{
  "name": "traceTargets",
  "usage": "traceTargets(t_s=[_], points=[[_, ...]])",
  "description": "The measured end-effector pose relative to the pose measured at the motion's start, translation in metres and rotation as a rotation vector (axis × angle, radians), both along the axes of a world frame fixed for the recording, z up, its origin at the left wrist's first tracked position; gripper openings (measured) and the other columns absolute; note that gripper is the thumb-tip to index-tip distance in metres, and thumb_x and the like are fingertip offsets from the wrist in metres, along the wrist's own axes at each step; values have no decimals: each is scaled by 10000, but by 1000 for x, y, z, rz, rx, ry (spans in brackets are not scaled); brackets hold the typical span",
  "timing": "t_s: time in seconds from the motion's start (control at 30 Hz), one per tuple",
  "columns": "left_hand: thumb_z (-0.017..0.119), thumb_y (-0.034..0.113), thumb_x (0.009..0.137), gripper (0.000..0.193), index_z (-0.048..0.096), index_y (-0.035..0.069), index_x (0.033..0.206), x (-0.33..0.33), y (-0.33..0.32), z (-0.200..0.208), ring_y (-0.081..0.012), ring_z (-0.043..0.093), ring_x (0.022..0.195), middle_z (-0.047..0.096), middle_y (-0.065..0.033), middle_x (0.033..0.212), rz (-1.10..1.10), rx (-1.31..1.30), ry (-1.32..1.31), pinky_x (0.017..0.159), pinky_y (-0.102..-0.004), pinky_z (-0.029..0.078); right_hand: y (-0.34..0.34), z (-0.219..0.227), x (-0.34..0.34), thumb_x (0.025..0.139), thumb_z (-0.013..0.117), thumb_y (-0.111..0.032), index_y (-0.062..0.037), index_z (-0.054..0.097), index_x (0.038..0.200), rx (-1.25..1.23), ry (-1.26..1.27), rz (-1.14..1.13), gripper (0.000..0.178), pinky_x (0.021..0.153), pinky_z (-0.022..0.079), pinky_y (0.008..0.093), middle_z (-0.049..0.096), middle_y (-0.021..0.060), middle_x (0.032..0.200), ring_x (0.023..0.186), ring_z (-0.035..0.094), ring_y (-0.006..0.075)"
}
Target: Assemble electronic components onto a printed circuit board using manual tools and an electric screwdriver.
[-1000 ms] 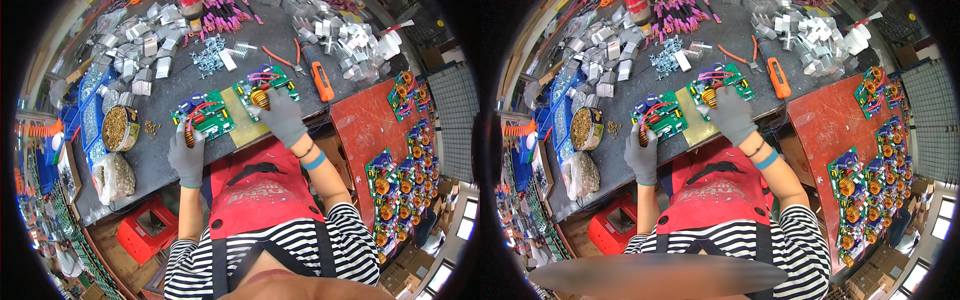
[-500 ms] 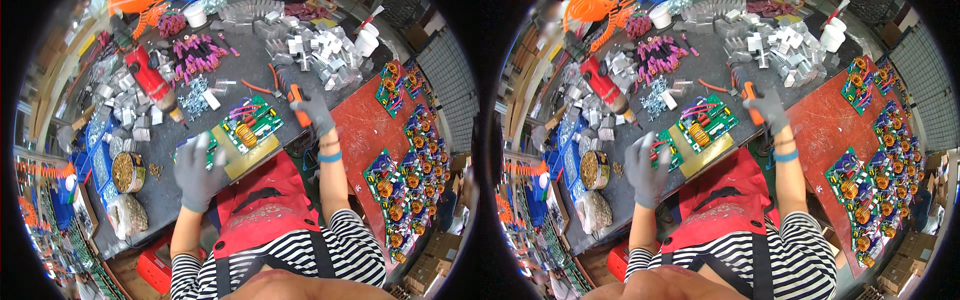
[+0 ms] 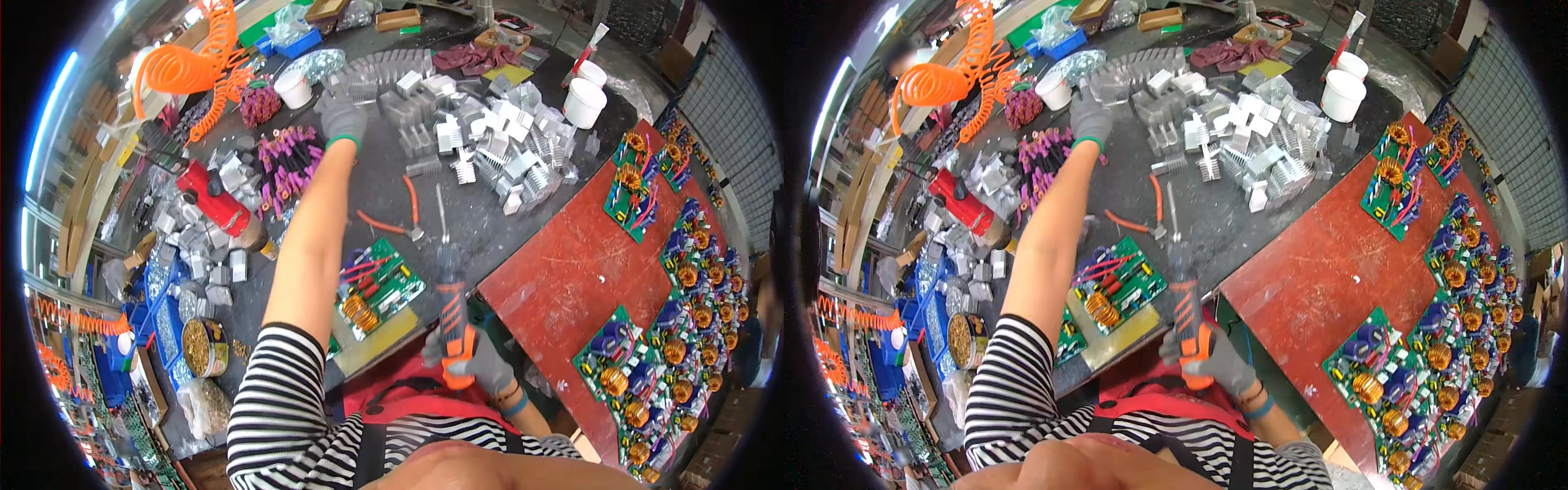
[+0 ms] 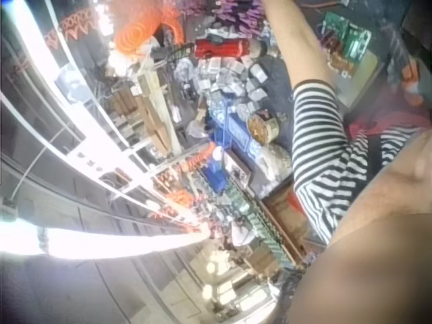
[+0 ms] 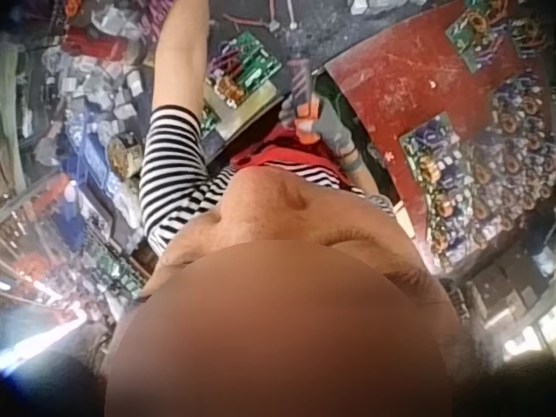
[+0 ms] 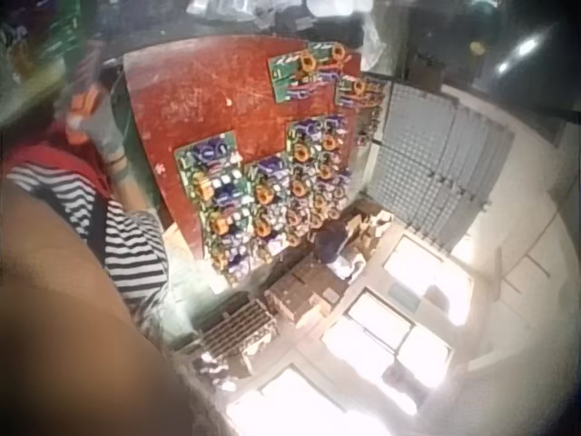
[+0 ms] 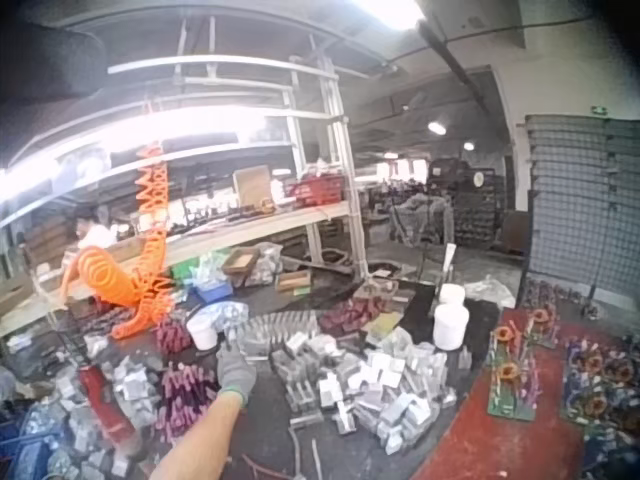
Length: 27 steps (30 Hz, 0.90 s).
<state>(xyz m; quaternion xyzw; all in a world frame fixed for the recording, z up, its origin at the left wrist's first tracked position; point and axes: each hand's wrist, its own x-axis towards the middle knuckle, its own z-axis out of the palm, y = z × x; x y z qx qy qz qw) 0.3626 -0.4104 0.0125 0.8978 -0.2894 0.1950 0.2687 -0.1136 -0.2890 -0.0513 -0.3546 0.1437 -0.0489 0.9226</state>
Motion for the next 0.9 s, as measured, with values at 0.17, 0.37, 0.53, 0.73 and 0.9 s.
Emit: traceTargets(t_s=[0.17, 0.37, 0.53, 0.73, 0.9], points=[[618, 140, 819, 780, 269, 165, 1517, 48, -26, 19, -398, 349, 1388, 349, -174, 1504, -60, 549, -325, 1092, -460, 389, -6, -20, -20, 726, 711, -1, -10, 495, 1285, -83, -31, 127, 599, 860, 542, 352, 665, 108, 1060, 975, 670, 197], [624, 183, 858, 750, 260, 119, 1509, 78, -7, 8, -405, 410, 1329, 405, -170, 1457, -196, 640, -306, 1063, -479, 407, -16, -13, -11, 729, 703, 31, -7, 510, 1266, -109, 11, 177, 572, 855, 538, 343, 666, 111, 1066, 979, 662, 185], [728, 341, 746, 511, 614, -15, 1093, 2, 22, 48, -345, 679, 902, 693, -192, 979, -202, -74, -221, 823, -420, 529, -13, -5, -9, 682, 696, 48, 22, 536, 1191, -190, -2, 98, 534, 824, 535, 359, 670, 131, 991, 903, 671, 215], [808, 286, 753, 421, 613, 37, 1032, -174, 152, 84, -338, 663, 789, 661, -152, 924, -495, -325, -273, 726, -426, 533, 8, -9, -14, 690, 691, 54, 23, 511, 1215, -186, -42, 45, 556, 815, 555, 361, 654, 125, 1016, 897, 671, 203], [767, 209, 790, 492, 586, 39, 1214, -233, 223, 37, -297, 662, 844, 653, -131, 960, -735, -29, -76, 747, -388, 528, 22, -12, -34, 706, 686, 66, 17, 476, 1258, -220, -91, -17, 592, 802, 574, 371, 637, 124, 1058, 900, 673, 208]])
